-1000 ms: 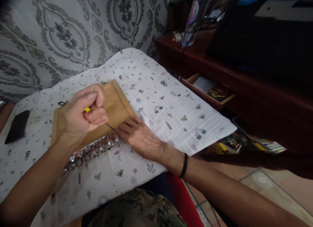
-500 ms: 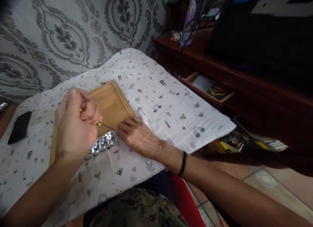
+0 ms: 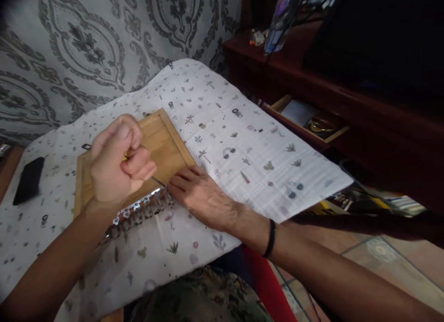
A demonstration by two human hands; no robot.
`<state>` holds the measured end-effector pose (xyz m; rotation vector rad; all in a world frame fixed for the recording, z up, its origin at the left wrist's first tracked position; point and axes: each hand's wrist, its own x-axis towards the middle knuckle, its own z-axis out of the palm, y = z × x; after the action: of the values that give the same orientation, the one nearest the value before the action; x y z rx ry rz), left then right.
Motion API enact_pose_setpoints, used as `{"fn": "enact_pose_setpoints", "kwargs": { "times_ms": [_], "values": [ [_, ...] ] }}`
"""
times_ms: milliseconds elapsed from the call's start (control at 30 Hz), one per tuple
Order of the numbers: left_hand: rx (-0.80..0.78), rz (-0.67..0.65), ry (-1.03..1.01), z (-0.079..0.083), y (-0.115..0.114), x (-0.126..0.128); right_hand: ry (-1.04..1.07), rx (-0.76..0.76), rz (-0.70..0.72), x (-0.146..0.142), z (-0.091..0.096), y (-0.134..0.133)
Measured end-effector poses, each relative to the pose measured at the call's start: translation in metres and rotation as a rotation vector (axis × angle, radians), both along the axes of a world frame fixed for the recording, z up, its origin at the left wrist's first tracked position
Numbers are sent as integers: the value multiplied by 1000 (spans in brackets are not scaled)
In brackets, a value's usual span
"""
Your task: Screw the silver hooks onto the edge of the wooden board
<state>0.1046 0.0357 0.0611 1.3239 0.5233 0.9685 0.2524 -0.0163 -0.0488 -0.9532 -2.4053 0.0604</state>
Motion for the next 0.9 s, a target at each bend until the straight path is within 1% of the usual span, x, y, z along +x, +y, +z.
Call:
{"fn": "enact_pose_setpoints", "kwargs": {
  "times_ms": [133, 233, 300, 333, 400, 500, 567, 667, 767, 900],
  "values": [
    [14, -164, 69, -1, -3, 0, 23, -33, -9, 0, 0, -1],
    [38, -205, 118, -3, -2, 0, 11, -26, -19, 0, 0, -2],
    [57, -172, 97, -3, 0, 0, -3, -17, -20, -1, 0, -2],
    [69, -133, 83, -3, 1, 0, -9, -12, -18, -1, 0, -1],
    [104, -10, 82, -2, 1, 1, -19, -1, -13, -1, 0, -1],
    [155, 223, 109, 1, -6, 2, -28, 12, -2, -1, -1, 0],
    [146, 320, 100, 2, -13, 3, -35, 17, 3, -1, -1, 0],
    [134, 351, 59, -1, -20, 5, -44, 25, 4, -1, -1, 0],
    [156, 343, 12, -5, -17, 6, -22, 13, 9, -1, -2, 1],
    [136, 256, 0, -7, -6, 4, 16, -11, -4, -1, -4, 2]
  ]
}}
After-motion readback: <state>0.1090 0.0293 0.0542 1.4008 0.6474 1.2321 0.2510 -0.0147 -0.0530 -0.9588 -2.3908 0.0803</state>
